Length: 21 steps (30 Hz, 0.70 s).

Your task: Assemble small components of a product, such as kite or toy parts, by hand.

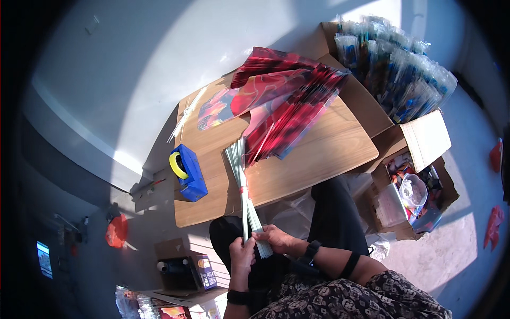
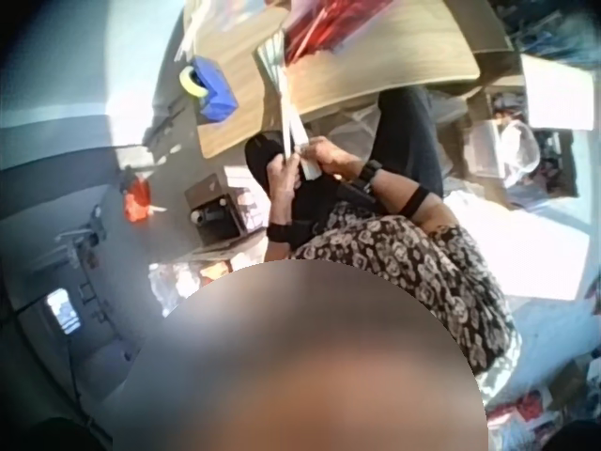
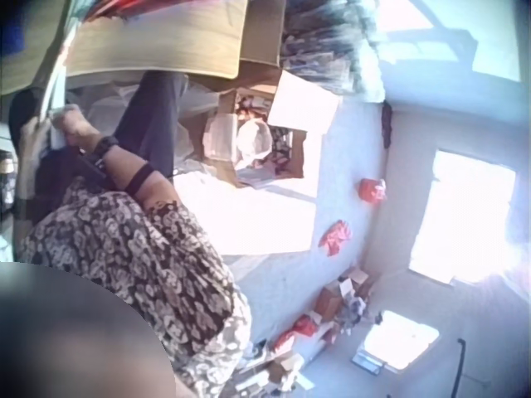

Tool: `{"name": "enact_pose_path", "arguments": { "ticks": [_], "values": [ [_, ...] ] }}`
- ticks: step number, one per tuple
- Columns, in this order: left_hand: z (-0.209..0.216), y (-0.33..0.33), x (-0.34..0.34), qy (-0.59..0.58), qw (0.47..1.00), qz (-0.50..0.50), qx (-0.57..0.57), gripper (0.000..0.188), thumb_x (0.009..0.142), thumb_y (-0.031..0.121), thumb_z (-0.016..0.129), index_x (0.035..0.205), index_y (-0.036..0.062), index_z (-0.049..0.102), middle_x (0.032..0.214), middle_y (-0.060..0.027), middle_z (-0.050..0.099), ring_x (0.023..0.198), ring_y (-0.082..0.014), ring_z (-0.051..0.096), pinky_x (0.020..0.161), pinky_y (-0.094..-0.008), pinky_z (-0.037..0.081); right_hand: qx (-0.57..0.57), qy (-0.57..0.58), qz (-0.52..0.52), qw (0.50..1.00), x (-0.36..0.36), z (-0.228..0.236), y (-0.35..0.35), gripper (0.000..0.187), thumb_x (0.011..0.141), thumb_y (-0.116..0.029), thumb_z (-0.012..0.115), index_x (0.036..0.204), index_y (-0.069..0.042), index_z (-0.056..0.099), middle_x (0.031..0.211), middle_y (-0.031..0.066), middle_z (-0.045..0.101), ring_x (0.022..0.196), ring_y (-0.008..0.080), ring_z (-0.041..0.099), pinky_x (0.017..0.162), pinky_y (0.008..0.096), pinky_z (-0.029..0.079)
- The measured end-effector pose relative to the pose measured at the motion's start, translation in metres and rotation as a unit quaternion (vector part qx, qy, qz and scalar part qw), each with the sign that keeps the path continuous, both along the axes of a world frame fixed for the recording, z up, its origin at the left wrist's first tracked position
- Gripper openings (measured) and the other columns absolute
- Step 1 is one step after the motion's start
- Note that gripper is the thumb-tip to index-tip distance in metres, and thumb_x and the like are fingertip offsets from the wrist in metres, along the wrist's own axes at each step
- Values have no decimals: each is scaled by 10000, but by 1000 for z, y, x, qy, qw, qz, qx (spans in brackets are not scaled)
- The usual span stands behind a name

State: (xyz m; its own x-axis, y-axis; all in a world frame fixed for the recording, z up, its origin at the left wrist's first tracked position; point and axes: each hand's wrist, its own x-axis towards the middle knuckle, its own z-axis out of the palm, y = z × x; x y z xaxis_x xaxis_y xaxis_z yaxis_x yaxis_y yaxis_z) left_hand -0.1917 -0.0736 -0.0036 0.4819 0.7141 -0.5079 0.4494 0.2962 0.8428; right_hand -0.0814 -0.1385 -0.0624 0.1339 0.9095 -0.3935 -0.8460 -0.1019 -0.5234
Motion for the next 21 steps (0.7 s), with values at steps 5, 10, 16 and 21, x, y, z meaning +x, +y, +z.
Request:
{"name": "enact_pose_path", "arguments": {
  "ticks": [5,10,16,21],
  "values": [
    [-2,-1,-3,13,999,-3,37,245,918,221,494,723,90,426,506,34,367,353,-46,334,299,-214,251,-35,-70,-21,997,-12,6,6,200,880,-206,573,887,-6,580,745,68,599,614,159,568,557,307,480],
    [-14,-6,1,-31,990,2,138,290,946,241,423,728,50,452,551,-11,461,415,-84,448,345,-239,347,-19,-109,-66,992,-21,5,4,253,923,-269,502,822,-37,512,644,15,492,530,109,489,469,263,441],
    [-6,-7,5,188,900,-147,365,306,943,266,373,838,-7,461,732,-235,599,735,-425,591,640,-482,466,-66,-137,-82,985,-20,7,10,338,947,-331,436,772,-46,486,626,17,467,490,111,451,445,260,419],
    [4,-14,4,219,891,-161,363,299,943,262,370,850,-8,456,737,-236,602,739,-420,597,641,-482,468,-71,-178,-97,977,-22,2,16,361,949,-330,433,775,-20,496,631,33,478,502,112,453,457,265,418]
  ]
}}
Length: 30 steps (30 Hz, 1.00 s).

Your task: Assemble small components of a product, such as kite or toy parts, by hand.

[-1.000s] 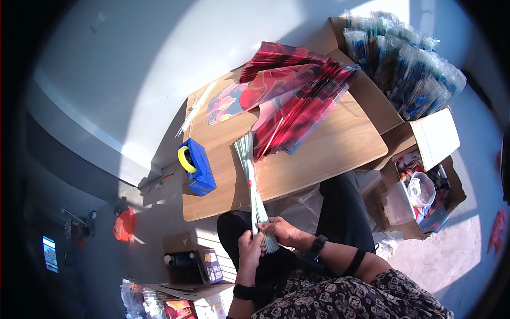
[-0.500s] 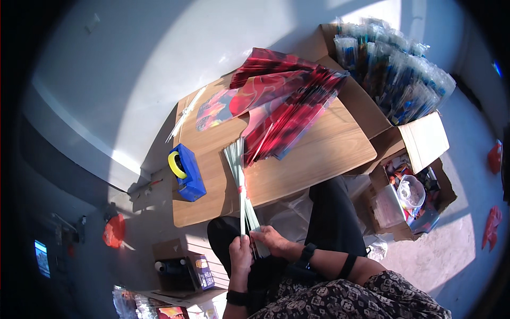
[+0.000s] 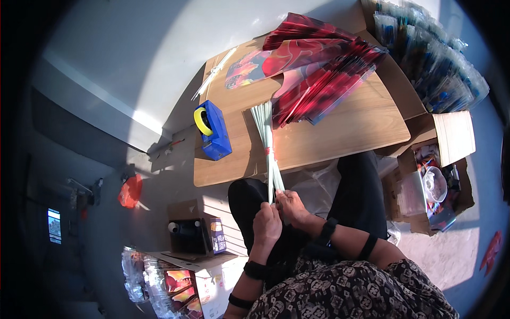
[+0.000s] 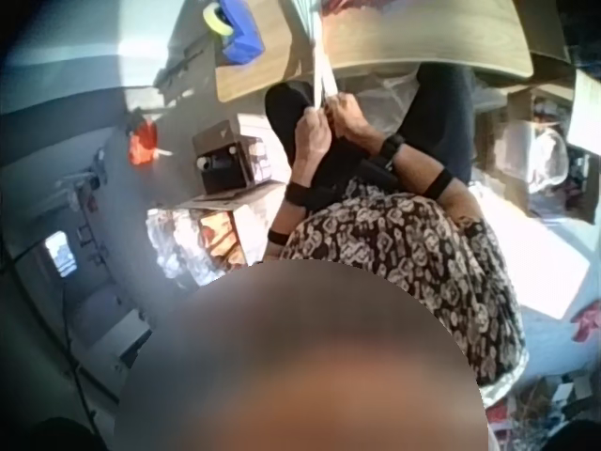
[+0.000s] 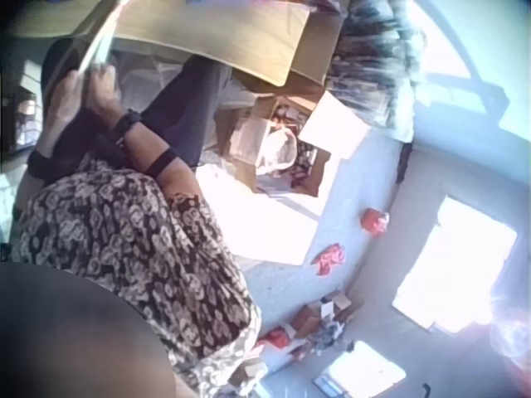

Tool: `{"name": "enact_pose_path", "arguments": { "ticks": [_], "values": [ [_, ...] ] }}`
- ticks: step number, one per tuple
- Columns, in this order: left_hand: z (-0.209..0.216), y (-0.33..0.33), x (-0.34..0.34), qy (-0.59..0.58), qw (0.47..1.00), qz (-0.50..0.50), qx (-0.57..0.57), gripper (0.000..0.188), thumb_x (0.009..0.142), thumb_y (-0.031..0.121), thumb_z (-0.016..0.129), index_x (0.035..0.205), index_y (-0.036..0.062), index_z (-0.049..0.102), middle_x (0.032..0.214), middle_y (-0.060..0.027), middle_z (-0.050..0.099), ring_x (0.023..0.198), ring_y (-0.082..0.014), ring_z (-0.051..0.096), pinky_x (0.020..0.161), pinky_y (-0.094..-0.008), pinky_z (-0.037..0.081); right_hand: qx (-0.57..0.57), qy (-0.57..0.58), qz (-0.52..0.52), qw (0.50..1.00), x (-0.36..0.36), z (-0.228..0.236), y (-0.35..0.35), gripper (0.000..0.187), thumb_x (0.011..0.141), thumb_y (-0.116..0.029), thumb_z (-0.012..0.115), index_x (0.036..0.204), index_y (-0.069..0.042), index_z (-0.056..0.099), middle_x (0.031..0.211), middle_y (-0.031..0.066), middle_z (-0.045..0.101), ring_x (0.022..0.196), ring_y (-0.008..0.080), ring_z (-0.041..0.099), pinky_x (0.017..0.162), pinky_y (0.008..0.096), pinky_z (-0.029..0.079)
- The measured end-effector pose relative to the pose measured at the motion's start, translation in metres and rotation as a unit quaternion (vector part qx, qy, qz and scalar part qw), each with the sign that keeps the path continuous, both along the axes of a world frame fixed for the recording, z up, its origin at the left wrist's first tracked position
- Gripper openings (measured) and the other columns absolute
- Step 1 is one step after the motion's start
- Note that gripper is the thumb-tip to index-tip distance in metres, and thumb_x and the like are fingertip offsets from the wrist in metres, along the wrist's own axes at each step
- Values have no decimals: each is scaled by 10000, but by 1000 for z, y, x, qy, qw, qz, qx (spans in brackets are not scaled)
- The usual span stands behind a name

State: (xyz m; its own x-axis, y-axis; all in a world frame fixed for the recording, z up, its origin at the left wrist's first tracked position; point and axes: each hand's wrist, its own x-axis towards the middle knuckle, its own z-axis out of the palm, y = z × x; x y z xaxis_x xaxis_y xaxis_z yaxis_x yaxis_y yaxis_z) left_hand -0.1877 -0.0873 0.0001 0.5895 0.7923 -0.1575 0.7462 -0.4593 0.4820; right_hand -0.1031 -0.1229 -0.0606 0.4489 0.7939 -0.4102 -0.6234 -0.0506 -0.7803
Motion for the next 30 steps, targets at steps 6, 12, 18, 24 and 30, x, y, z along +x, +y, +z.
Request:
{"name": "enact_pose_path", "arguments": {
  "ticks": [6,12,18,24,30],
  "values": [
    [-1,-8,-8,-40,999,12,-10,259,925,198,418,812,-30,465,730,-268,572,744,-447,568,622,-485,446,-11,17,14,1000,5,4,7,337,948,-312,441,779,-25,490,609,26,457,484,113,432,431,264,397],
    [1,-22,-21,-33,999,-24,22,229,930,198,411,834,-9,432,655,-240,572,662,-431,582,569,-488,454,18,-8,-19,1000,33,1,25,372,946,-314,437,736,-15,507,582,41,464,466,143,448,415,291,388],
    [7,-18,-49,-65,998,-13,7,236,928,180,423,799,-17,425,614,-251,512,609,-441,535,530,-484,400,2,-88,17,996,22,8,30,398,941,-311,433,726,2,551,606,65,534,530,156,498,503,309,405],
    [0,-20,-61,-85,996,-6,6,274,945,203,409,786,-20,425,578,-216,480,549,-368,531,497,-422,385,36,12,62,997,22,5,45,372,945,-299,446,847,48,537,700,102,569,659,215,630,532,318,503],
    [8,-20,-43,-301,879,163,-333,311,967,284,382,789,37,444,612,-62,524,504,-145,523,443,-273,411,1,-16,46,999,19,0,58,428,939,-330,436,788,53,551,644,111,578,578,199,598,536,339,488]
  ]
}}
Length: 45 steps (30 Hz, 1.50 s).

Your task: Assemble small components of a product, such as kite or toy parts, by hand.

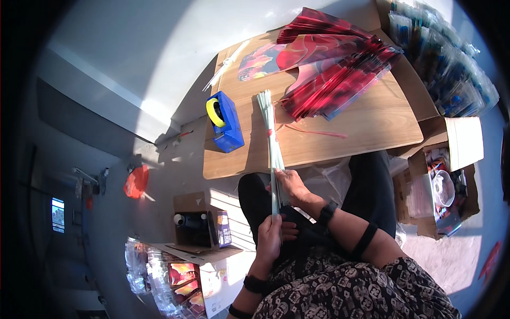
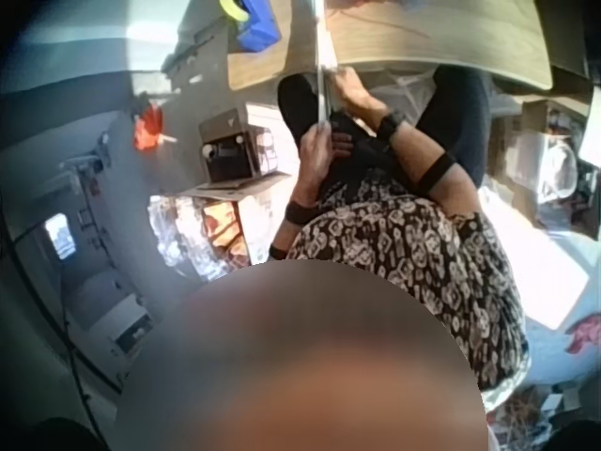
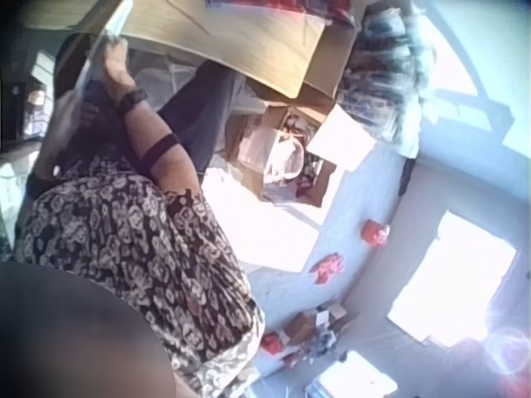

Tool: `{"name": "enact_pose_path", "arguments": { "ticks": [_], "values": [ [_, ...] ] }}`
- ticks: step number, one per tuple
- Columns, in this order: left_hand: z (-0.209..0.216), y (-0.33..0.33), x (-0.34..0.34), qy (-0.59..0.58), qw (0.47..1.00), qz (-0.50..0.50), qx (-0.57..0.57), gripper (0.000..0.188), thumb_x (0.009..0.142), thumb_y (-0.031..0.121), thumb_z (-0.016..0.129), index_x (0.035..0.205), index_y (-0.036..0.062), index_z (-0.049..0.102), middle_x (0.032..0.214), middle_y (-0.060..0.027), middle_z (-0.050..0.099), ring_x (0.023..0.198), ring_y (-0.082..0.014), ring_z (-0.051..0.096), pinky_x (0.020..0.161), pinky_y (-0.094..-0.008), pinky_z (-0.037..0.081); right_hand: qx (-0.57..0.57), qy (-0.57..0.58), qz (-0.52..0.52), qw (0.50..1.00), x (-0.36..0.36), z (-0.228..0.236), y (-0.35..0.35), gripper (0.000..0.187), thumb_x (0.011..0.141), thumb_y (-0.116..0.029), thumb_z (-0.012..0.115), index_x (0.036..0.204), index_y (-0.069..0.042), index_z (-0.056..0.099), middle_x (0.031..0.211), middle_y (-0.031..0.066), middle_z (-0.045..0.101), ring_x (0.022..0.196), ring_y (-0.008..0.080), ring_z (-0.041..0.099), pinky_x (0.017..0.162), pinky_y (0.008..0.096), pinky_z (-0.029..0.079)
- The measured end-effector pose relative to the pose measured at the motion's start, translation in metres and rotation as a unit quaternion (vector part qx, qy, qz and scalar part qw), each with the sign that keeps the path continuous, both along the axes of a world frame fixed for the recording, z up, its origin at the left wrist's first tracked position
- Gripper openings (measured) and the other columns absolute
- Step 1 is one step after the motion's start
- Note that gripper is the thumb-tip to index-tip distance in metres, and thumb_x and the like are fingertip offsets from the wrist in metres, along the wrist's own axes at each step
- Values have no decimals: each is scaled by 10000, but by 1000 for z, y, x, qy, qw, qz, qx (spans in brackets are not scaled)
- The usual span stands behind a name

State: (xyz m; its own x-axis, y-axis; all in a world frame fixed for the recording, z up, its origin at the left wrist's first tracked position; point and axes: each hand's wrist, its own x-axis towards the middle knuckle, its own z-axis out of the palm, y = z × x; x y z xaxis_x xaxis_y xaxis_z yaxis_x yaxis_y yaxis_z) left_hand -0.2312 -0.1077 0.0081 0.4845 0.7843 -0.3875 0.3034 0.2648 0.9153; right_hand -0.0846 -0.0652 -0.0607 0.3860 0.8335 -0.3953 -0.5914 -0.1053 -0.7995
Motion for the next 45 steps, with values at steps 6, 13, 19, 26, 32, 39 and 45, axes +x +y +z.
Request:
{"name": "enact_pose_path", "arguments": {
  "ticks": [6,13,19,26,32,39,45],
  "values": [
    [9,6,-9,-64,975,9,-212,281,964,298,388,787,85,440,549,15,341,398,-69,311,342,-212,250,-56,-115,27,991,4,5,0,449,929,-342,439,745,52,552,587,126,565,524,220,585,520,367,483],
    [21,-1,-25,-58,971,3,-232,260,965,301,373,807,100,418,542,30,280,387,-60,246,331,-206,209,28,21,7,999,10,-1,18,363,962,-260,372,866,68,496,650,171,583,554,285,626,496,373,536],
    [27,6,-39,-69,963,14,-260,255,965,315,373,824,109,420,539,28,281,381,-59,243,323,-202,210,13,13,42,999,-2,17,24,366,958,-268,391,890,82,473,694,190,579,601,312,638,526,392,556],
    [12,7,-19,-101,962,65,-246,296,968,357,360,839,104,445,531,33,282,375,-56,237,323,-201,209,7,-7,15,1000,8,19,28,375,951,-306,408,833,39,497,637,135,549,570,233,593,487,348,516],
    [10,11,-13,-139,951,56,-269,301,971,322,349,812,80,429,530,29,289,381,-56,244,326,-203,211,-19,-50,-24,998,3,12,28,388,943,-317,430,742,0,532,557,55,503,434,150,482,387,296,395],
    [31,-6,-44,-102,939,68,-321,301,970,337,352,821,90,441,515,37,271,375,-60,226,324,-208,212,-17,-87,-40,995,8,14,46,399,952,-296,415,696,-5,509,482,54,453,368,157,438,355,300,361],
    [39,-4,-60,-164,900,64,-399,299,969,333,340,820,88,426,527,27,264,396,-66,226,337,-210,215,-42,-133,-53,989,-4,18,57,463,952,-316,403,663,25,523,469,120,499,356,235,510,366,347,412]
  ]
}}
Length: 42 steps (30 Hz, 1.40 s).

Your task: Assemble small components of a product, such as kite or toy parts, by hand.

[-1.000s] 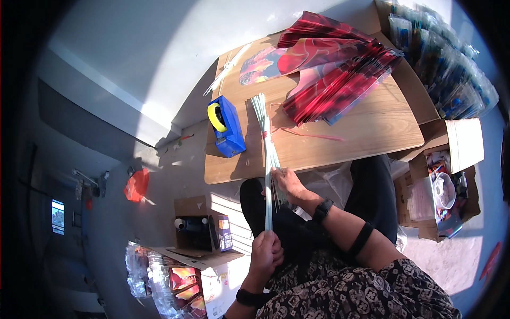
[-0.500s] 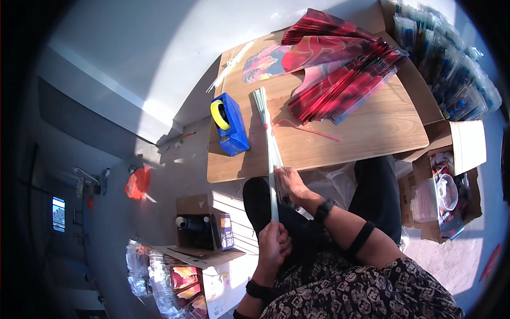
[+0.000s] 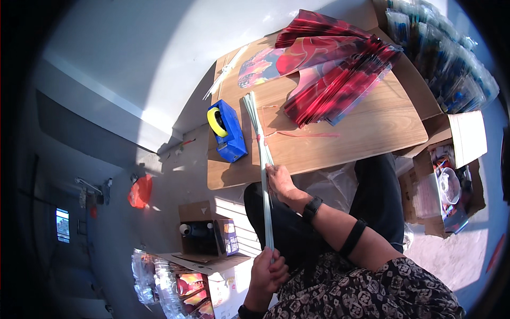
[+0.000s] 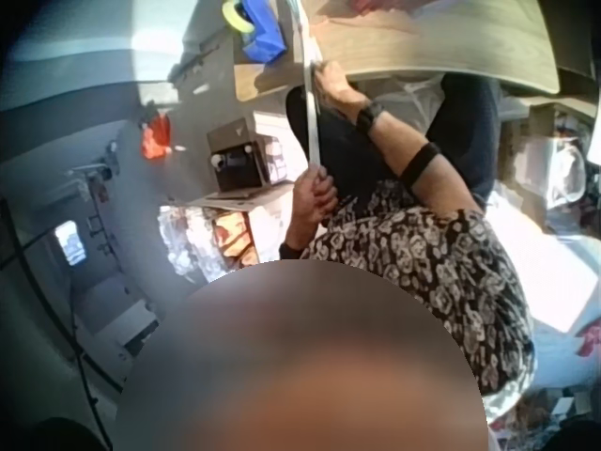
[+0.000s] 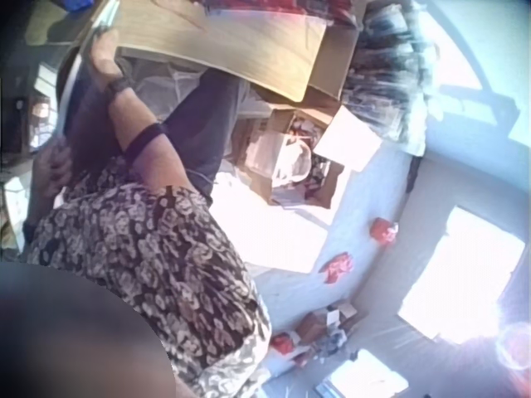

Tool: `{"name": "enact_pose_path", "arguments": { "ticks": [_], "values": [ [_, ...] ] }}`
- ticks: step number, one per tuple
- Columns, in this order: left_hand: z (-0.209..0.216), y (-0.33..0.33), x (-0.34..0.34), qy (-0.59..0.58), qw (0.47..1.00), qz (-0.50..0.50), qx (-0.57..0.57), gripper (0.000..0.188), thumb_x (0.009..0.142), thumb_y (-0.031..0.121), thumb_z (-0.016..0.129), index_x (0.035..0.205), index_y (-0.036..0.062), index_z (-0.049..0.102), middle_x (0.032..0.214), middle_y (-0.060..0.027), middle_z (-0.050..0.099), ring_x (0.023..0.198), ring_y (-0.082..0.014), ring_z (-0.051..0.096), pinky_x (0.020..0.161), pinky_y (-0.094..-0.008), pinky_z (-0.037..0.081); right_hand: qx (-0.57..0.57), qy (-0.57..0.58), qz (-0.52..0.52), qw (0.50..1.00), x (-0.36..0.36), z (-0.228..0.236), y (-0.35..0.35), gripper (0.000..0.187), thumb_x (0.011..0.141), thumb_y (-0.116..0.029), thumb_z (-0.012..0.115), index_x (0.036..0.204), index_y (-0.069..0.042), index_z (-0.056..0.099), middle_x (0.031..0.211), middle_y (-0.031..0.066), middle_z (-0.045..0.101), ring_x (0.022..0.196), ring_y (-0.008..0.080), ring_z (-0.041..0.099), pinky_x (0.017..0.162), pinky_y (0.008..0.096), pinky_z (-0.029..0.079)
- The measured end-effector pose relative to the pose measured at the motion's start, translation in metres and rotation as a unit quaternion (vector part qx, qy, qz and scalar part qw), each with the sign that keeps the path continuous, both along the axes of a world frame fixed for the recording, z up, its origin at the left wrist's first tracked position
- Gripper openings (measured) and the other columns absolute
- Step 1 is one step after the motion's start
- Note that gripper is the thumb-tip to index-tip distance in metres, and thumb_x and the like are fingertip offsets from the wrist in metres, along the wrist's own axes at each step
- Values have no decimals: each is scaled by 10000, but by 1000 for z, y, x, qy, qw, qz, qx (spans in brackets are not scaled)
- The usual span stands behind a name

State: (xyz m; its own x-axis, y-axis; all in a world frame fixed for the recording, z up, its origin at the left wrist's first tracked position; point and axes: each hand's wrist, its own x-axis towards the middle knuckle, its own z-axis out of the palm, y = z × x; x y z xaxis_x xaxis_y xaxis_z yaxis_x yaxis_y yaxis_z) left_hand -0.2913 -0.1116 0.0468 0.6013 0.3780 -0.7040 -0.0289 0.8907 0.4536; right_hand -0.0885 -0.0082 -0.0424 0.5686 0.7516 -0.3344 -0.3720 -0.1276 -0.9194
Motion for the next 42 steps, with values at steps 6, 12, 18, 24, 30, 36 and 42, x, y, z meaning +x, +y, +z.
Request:
{"name": "enact_pose_path", "arguments": {
  "ticks": [6,12,18,24,30,36,42],
  "values": [
    [8,2,-11,11,1000,-14,-8,315,964,362,350,820,94,431,525,30,258,396,-68,217,335,-215,210,8,18,5,1000,13,-3,11,461,953,-321,404,637,3,497,455,107,476,345,227,497,336,344,385],
    [13,3,-17,-1,999,-20,-33,320,962,373,355,821,102,448,521,44,252,398,-65,218,347,-215,205,33,38,-3,999,5,-12,23,451,948,-324,416,641,-6,501,441,115,473,357,238,507,344,358,390],
    [11,-3,-20,-36,997,-1,-73,313,958,371,368,837,93,448,524,35,251,400,-69,222,342,-215,213,-1,60,-31,998,15,-5,32,401,955,-281,406,683,2,489,477,59,434,329,177,420,326,325,343],
    [-11,-28,-62,-32,991,-71,106,294,973,326,368,874,74,484,516,17,300,388,-84,254,358,-243,249,41,-285,24,957,54,-38,57,357,906,-260,456,768,45,581,646,210,598,633,345,625,561,421,498],
    [10,-18,-43,-76,994,-13,74,307,963,345,394,871,66,482,516,8,310,394,-90,269,367,-244,256,-10,-545,93,833,52,-18,31,194,853,-149,466,837,-2,590,740,240,600,675,379,582,588,433,474],
    [-5,12,2,-30,986,-121,110,323,960,376,367,829,87,431,530,25,263,407,-67,214,366,-224,184,112,10,-20,993,66,29,-46,363,921,-345,477,993,5,543,914,211,610,969,289,599,878,382,472],
    [-29,18,65,-9,945,-275,175,322,969,329,382,786,70,434,539,21,306,401,-50,284,340,-209,228,200,305,-101,926,67,35,-126,168,903,-178,538,948,-24,486,815,111,590,724,210,604,644,355,514]
  ]
}}
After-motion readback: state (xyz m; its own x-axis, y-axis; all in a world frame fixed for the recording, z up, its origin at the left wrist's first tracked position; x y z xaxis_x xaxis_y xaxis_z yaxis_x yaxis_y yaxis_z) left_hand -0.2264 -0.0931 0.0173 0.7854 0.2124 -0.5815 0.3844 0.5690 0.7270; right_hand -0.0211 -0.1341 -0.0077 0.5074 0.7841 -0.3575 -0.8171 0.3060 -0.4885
